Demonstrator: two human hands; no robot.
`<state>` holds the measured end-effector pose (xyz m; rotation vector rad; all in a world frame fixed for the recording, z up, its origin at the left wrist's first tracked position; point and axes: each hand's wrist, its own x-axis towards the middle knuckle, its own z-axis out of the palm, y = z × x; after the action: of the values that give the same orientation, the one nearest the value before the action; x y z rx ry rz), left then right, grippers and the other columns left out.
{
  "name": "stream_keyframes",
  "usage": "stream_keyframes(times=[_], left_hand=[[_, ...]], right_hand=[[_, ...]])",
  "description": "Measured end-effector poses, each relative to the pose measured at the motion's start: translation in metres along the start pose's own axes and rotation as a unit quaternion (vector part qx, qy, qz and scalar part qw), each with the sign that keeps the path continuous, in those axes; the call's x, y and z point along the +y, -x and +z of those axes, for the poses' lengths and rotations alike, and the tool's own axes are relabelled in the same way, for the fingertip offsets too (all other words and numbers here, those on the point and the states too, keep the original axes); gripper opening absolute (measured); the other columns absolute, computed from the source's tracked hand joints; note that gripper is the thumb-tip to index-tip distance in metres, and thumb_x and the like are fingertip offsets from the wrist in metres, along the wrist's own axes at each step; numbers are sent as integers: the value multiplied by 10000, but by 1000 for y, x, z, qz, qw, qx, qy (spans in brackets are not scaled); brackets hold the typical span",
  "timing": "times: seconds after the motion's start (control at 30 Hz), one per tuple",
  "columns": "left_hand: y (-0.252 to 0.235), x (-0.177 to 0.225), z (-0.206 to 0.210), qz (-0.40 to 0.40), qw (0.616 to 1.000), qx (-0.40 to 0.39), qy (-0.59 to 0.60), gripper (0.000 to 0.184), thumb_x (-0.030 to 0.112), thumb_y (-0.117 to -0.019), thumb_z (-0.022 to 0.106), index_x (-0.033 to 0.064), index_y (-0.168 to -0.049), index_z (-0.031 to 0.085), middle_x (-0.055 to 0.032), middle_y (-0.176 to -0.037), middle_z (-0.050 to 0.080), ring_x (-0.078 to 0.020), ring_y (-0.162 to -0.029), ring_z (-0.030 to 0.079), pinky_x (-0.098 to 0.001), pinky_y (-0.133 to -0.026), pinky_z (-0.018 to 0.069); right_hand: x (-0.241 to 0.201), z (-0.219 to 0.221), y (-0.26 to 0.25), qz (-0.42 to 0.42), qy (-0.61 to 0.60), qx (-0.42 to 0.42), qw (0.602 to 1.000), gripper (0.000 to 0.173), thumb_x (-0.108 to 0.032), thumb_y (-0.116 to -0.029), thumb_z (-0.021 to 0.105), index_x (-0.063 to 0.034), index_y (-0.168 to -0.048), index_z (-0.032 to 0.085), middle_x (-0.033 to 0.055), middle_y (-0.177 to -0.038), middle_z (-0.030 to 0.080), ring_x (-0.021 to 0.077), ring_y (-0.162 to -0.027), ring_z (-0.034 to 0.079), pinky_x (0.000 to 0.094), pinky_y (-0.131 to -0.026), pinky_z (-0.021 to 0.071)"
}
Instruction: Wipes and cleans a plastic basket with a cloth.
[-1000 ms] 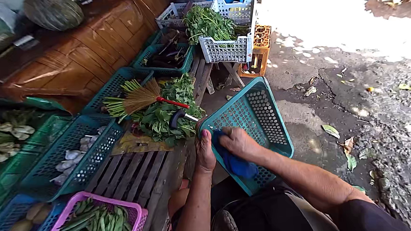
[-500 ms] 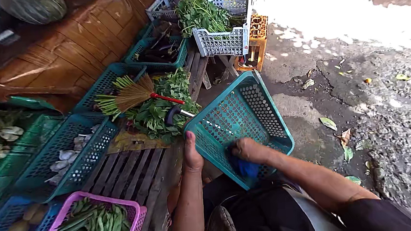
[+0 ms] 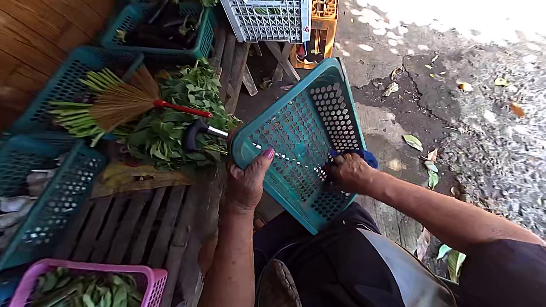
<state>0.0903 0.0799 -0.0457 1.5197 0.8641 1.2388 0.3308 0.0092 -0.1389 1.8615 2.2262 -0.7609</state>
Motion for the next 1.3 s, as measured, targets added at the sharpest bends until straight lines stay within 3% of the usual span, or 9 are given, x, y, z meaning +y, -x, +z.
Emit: stream_keyframes(times=[0.07, 0.23, 0.37, 0.43, 0.53, 0.67, 0.83, 1.2, 1.3], left_hand=[[0, 3, 2, 5, 1000, -21, -10, 519, 127, -882, 656, 115, -1372, 485, 116, -1109, 668, 25, -1002, 664, -200, -900, 573], [-2, 2, 8, 13, 1000, 19, -10, 417, 118, -928, 583, 117, -1341, 522, 108, -1114, 668, 20, -1007, 663, -207, -897, 571], [-6, 0, 11, 2, 999, 31, -12, 467, 134, -915, 580, 114, -1372, 485, 111, -1112, 659, 27, -991, 660, -199, -878, 571], [-5, -1, 9, 12, 1000, 14, -8, 485, 125, -913, 583, 115, -1384, 468, 109, -1123, 657, 20, -1005, 663, -207, -881, 576], [-2, -3, 1, 7, 1000, 10, 0, 506, 81, -882, 599, 124, -1374, 494, 104, -1123, 681, 3, -1015, 677, -217, -892, 583], [0, -3, -4, -13, 999, 32, -4, 486, 69, -849, 603, 140, -1322, 514, 117, -1089, 685, 8, -1003, 679, -217, -887, 584], [-3, -4, -1, -2, 999, 32, -7, 471, 50, -820, 575, 149, -1277, 518, 133, -1036, 689, 21, -948, 686, -200, -830, 590], [-5, -2, 4, -24, 998, 61, -19, 496, 67, -807, 571, 142, -1294, 525, 122, -1028, 679, 26, -923, 677, -204, -821, 584], [-7, 0, 4, -43, 996, 74, -34, 476, 76, -794, 575, 133, -1265, 541, 104, -996, 671, 24, -887, 673, -204, -789, 583]], right_hand=[[11, 32, 4, -8, -5, -10, 1000, 535, -371, -995, 616, 23, -1356, 581, 362, -1400, 501, 560, -1335, 445, 709, -1054, 378], [-11, 26, -2, 9, -72, -42, 996, 373, -215, -1040, 494, 49, -1277, 609, 316, -1318, 578, 483, -1261, 556, 625, -1010, 465], [-64, 41, 9, -120, -192, -64, 972, 309, -206, -1010, 556, 48, -1140, 673, 269, -1185, 661, 436, -1119, 644, 626, -943, 491], [-74, 36, 8, -141, -169, -104, 970, 313, -214, -1025, 549, 42, -1167, 661, 265, -1226, 641, 438, -1146, 631, 632, -954, 485], [-59, 7, 3, -59, -60, -119, 989, 301, -184, -1028, 539, 54, -1176, 650, 301, -1230, 629, 497, -1135, 622, 682, -899, 491], [-42, -10, -10, 90, 54, -115, 988, 307, -52, -1018, 486, 87, -1256, 621, 325, -1372, 528, 487, -1277, 516, 634, -1027, 403], [-64, 25, -8, -6, 113, -125, 986, 349, 30, -1011, 405, 199, -1291, 527, 402, -1424, 446, 527, -1333, 453, 644, -1082, 333], [-92, 41, -14, -150, 45, -73, 985, 314, -25, -1010, 470, 129, -1254, 595, 334, -1361, 548, 488, -1297, 510, 645, -1075, 364], [-89, 33, -13, -164, -1, -123, 979, 288, -72, -1007, 534, 88, -1229, 622, 286, -1366, 563, 462, -1295, 517, 637, -1066, 372]])
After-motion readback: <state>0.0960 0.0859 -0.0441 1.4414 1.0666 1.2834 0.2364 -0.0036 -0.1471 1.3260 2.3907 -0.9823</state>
